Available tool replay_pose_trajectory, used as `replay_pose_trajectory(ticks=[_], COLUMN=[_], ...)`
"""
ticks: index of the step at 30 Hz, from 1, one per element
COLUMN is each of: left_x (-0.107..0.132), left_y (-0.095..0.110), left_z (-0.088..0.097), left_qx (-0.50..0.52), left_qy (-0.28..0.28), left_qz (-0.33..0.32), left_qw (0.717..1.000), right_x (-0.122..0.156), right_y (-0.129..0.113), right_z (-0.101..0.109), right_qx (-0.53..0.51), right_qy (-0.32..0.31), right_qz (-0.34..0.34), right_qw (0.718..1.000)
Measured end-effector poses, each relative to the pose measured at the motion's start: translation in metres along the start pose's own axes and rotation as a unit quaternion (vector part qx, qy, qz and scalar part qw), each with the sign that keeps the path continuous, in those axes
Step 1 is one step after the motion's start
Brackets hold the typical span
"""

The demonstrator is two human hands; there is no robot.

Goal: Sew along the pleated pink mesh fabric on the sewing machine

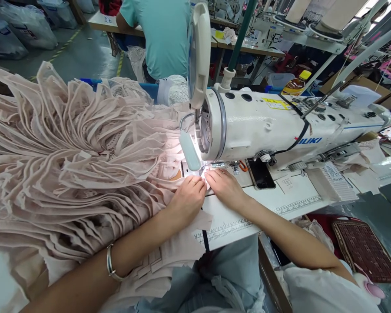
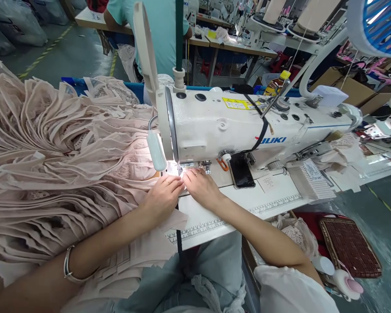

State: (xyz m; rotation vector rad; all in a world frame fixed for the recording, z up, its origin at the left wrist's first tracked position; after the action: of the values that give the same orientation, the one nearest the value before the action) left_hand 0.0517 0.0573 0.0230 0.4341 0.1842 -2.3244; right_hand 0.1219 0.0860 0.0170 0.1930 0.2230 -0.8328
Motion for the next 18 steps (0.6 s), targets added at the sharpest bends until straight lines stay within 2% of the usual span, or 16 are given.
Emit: replay_pose_trajectory(ticks=[5,13,18], left_x=[0.003,0.004,0.001], left_y=[0.007,0.01,0.01], left_z=[-0.009,-0.006,-0.009], left_qx=[-0.022,-0.038,-0.038], left_qy=[0.004,0.016,0.01], left_qz=[-0.023,-0.058,-0.045], left_qw=[0.999,0.998,0.998], right_x=[0.001,0.007,0.01], right_y=[0.016,0.013,0.027], right_z=[-0.008,-0.004,-0.009], right_qx=[-0.046,-0.082,-0.118], right_qy=[-0.071,-0.039,-0.071], right_qz=[-0.023,-0.045,-0.062], right_qw=[0.996,0.995,0.988])
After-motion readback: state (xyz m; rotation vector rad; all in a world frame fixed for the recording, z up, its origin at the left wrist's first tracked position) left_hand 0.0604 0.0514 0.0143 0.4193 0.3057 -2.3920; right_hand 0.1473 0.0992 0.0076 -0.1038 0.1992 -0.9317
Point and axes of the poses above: each hand's wrist, its own x-axis away from the middle knuckle, its own z-axis out of the back of the hand, y = z × x, the point moved 8 cm from there along -x, towards the middle knuckle, and after that the axes turned 9 degrees about y, right-handed, at the moved point
